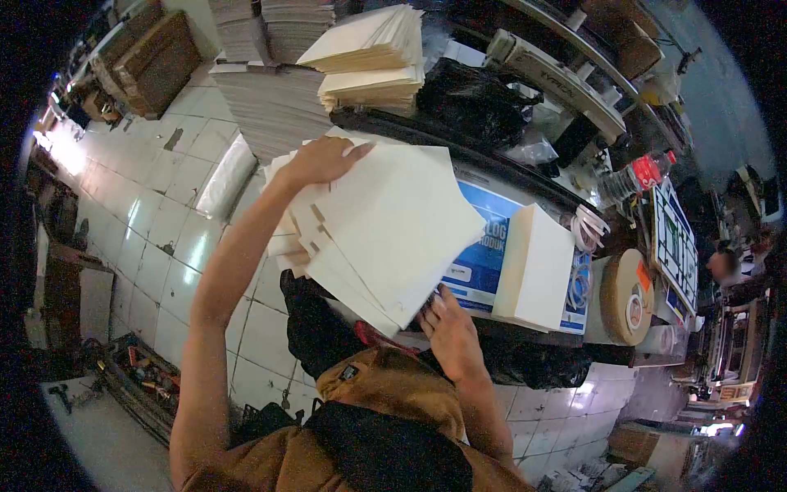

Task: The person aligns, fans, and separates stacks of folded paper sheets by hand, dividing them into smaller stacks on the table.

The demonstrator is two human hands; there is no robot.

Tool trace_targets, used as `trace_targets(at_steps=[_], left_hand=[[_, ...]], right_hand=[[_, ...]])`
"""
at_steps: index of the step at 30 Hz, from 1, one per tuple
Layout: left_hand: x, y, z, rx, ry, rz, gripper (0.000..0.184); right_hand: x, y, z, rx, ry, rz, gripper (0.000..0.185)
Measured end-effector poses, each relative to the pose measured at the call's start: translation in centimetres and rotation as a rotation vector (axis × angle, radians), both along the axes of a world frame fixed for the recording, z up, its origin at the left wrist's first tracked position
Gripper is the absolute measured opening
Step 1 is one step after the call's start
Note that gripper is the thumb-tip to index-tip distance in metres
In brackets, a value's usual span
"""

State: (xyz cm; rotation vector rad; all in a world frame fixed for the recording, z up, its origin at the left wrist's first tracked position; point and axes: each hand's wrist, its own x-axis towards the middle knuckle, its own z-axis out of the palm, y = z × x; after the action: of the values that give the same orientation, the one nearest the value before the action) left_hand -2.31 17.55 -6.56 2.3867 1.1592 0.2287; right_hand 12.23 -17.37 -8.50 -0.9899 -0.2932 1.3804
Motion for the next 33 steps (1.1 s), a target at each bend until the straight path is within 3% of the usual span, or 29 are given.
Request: trace_targets(at_steps=[1, 5, 10, 12, 14, 15, 17, 19, 21, 24, 25, 28, 31, 33], left_hand=[[-0.2, -0.7, 1.1, -0.031, 0.141, 0.02, 0.077], [-2.4, -3.4, 3.7, 0.042, 0.279, -0.062, 0.079], [-3.3, 7.8, -0.7, -0.092, 0.008, 0.064, 0.091], [-3.2, 9.0, -0.4, -0.215, 0.023, 0.083, 0.099], [-2.7, 9.1, 0.2, -0.337, 0.124, 0.009, 0.107], [-1.9, 9.7, -2.2, -0.301, 0.084, 0.067, 0.115], [-0.6, 9.2, -4.7, -0.337, 0.09, 0.077, 0.116], [-0.8, 8.1, -5.0, -0.43, 0.128, 0.082, 0.116], [-2.1, 7.2, -4.3, -0.57, 0.193, 0.087, 0.115], [-5.4, 2.9, -1.8, -0.504, 0.201, 0.152, 0.116], [-6.7, 1.0, -1.5, -0.508, 0.153, 0.175, 0.116], [-10.6, -3.5, -1.4, -0.625, -0.044, 0.258, 0.115], [-13.9, -4.5, -3.0, -0.911, -0.309, 0.42, 0.111], [-13.3, -5.9, -4.9, -0.917, -0.565, 0.51, 0.106]], right_hand=[[-0.9, 1.3, 0.4, -0.027, -0.012, -0.016, 0.057], [-2.2, 4.1, 0.5, -0.078, -0.079, 0.003, 0.05], [-2.4, 4.1, 0.4, -0.154, -0.018, -0.127, 0.048], [-2.4, 4.7, 1.6, -0.242, -0.119, -0.147, 0.047], [-1.2, 5.5, 0.8, -0.24, -0.032, -0.182, 0.043], [-0.6, 5.8, -0.1, -0.239, 0.015, -0.201, 0.041], [0.5, 6.3, -3.0, -0.114, -0.235, -0.098, 0.042], [-0.3, 6.9, -1.8, -0.103, -0.333, -0.04, 0.044], [-1.1, 7.7, 1.4, -0.194, -0.283, -0.021, 0.048], [-1.0, 7.9, 1.8, -0.162, -0.28, -0.03, 0.054], [-0.7, 7.9, 1.9, -0.181, -0.331, 0.0, 0.065], [0.6, 8.5, 1.1, -0.217, -0.629, 0.035, 0.073], [3.1, 10.1, 0.9, -0.24, -0.668, 0.137, 0.081], [3.4, 11.1, -0.2, -0.154, -0.745, 0.202, 0.085]])
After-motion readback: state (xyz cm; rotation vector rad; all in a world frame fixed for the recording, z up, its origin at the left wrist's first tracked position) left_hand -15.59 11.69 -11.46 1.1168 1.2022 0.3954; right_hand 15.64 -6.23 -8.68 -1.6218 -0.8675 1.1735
